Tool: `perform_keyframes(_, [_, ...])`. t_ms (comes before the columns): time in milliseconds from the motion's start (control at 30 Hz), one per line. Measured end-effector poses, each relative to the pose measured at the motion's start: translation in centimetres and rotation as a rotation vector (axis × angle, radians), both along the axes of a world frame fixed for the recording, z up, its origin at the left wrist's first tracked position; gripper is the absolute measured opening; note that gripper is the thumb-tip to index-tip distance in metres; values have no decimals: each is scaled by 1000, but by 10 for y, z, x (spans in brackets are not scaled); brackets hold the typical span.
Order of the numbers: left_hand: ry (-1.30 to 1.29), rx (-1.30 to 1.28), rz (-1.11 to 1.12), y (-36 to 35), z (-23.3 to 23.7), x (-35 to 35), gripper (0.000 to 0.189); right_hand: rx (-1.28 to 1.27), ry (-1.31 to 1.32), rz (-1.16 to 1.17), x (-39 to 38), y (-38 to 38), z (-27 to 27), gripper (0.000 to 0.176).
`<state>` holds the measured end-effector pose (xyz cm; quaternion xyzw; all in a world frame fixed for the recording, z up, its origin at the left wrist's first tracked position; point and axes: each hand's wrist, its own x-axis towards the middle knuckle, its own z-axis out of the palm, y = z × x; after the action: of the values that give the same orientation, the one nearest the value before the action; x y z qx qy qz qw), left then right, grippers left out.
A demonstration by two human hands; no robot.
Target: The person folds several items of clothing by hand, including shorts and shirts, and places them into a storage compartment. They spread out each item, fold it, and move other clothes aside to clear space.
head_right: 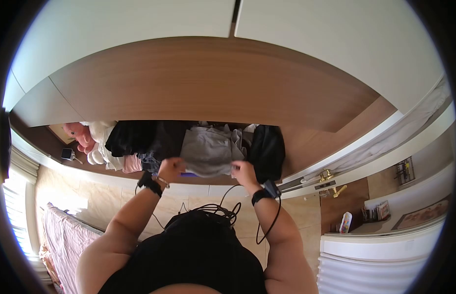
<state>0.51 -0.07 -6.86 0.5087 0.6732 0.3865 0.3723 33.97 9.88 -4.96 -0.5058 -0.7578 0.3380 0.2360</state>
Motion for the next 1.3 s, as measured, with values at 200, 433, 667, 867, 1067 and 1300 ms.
perform_keyframes(200, [-239, 480, 428, 107, 15, -11, 42, 2, 472, -238, -26, 85, 39, 58])
perform_keyframes(433, [857, 162, -108, 88, 32, 109, 75, 194, 447, -113, 44, 10, 55, 37])
perform_keyframes(667, [1003, -274, -335, 119, -9, 143, 94, 104, 407, -356, 171, -104, 70, 26])
perform_keyframes(867, [1025, -292, -372, 138, -9, 138, 95, -98, 537, -750, 241, -202, 51, 20])
perform_keyframes(1067, [1044, -307, -318, 146, -17, 146, 89, -168, 658, -965, 259, -260, 39, 18])
perform_keyframes(1300, [1019, 438, -373, 124, -7, 230, 81, -241, 687, -1002, 278, -261, 36, 18])
